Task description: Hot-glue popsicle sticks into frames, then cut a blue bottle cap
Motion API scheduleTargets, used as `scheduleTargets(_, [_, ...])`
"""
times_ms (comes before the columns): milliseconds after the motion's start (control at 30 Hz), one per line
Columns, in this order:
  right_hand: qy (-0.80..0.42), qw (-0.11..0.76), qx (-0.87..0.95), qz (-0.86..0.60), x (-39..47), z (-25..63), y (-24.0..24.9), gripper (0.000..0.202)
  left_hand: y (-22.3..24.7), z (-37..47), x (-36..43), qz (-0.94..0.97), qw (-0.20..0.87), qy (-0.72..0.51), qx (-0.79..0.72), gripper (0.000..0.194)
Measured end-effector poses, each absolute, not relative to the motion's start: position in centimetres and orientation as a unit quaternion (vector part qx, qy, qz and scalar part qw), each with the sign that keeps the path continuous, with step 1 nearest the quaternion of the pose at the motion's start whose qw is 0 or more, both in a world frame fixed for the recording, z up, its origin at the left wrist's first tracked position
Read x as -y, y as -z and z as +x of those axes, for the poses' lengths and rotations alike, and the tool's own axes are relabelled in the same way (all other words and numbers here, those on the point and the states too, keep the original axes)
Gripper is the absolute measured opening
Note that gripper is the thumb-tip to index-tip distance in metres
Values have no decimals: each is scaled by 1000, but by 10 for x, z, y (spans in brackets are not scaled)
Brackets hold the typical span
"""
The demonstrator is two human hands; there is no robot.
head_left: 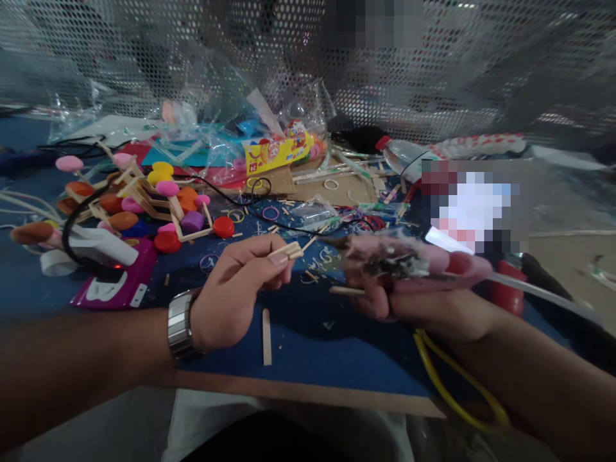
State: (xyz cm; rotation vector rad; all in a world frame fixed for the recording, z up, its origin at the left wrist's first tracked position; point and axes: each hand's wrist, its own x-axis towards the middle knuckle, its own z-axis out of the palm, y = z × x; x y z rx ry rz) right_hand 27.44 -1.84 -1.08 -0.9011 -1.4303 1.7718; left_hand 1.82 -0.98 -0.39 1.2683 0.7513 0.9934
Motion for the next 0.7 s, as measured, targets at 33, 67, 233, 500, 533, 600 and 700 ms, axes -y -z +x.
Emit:
scheduleTargets(33, [-694,374,509,-346,18,271,11,12,4,18,10,554,632,-433,-326,29])
scheduleTargets(67, [-692,396,491,-350,17,267,10,10,5,18,10,560,631,-429,-322,30])
scheduleTargets(233, [-662,506,422,-356,12,252,7,13,1,19,17,719,528,-360,-273,29])
scheduleTargets(500, [-685,474,390,-392,15,239,3,16,0,30,29,912,300,-254,-118,17])
scheduleTargets(533, [-688,467,388,-397,16,238,3,16,2,31,30,924,275,-237,-117,14])
scheduleTargets(600, [-695,453,381,-408,18,234,1,16,5,32,31,943,227,-213,-121,8])
scheduleTargets(700, [-700,445,370,-419,20,231,-1,16,6,33,33,956,184,-183,-135,3])
